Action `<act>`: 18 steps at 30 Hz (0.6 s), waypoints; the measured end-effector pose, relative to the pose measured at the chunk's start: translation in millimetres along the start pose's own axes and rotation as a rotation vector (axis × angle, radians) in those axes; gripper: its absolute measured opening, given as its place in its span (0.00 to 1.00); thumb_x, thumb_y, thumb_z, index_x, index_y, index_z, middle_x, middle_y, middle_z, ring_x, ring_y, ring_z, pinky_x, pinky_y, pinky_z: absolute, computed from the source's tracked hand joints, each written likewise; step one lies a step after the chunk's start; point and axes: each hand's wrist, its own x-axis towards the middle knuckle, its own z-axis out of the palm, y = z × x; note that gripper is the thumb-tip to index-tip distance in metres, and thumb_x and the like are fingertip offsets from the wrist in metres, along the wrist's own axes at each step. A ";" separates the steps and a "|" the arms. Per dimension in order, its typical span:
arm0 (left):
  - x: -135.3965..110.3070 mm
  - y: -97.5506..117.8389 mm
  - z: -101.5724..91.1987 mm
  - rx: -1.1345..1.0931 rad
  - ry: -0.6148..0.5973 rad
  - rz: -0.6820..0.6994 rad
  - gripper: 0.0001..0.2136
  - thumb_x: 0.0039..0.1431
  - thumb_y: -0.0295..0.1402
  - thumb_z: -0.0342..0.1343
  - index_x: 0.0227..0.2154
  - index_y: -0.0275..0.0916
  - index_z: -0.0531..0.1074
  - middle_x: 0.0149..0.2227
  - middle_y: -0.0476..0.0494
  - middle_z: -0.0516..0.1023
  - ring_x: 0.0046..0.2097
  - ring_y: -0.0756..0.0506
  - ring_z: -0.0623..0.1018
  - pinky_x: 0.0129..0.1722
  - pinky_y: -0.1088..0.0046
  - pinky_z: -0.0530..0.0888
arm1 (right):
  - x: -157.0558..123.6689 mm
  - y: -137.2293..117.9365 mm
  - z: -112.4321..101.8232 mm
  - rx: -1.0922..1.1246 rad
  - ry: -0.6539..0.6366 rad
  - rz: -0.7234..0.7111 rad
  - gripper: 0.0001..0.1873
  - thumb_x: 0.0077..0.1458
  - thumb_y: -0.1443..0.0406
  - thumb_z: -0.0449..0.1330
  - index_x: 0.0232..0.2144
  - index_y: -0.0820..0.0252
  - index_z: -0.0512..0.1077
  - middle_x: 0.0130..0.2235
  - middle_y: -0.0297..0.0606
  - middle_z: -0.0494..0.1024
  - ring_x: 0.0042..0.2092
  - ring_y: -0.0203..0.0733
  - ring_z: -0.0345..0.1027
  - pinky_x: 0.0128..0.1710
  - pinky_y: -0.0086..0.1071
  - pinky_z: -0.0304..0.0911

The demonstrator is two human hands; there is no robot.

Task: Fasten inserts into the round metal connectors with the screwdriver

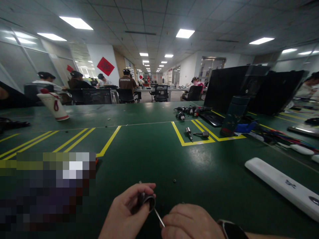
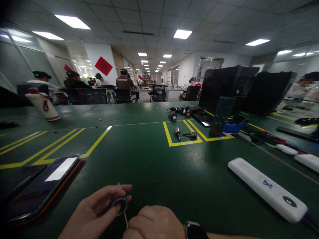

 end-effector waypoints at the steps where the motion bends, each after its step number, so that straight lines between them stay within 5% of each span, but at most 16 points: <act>1: -0.2 0.2 0.1 0.005 -0.005 0.001 0.05 0.41 0.28 0.58 0.24 0.40 0.76 0.39 0.41 0.81 0.41 0.37 0.80 0.44 0.60 0.73 | -0.8 -0.2 -0.5 0.013 -0.004 0.020 0.20 0.65 0.64 0.39 0.33 0.65 0.68 0.26 0.41 0.78 0.26 0.38 0.70 0.23 0.28 0.63; 18: -1.8 -4.8 -1.0 -0.003 -0.031 0.002 0.04 0.43 0.26 0.57 0.24 0.40 0.74 0.40 0.42 0.80 0.42 0.37 0.79 0.45 0.59 0.73 | -1.5 0.6 1.0 -0.004 0.036 0.018 0.22 0.65 0.65 0.39 0.30 0.66 0.70 0.24 0.41 0.78 0.24 0.37 0.69 0.22 0.27 0.61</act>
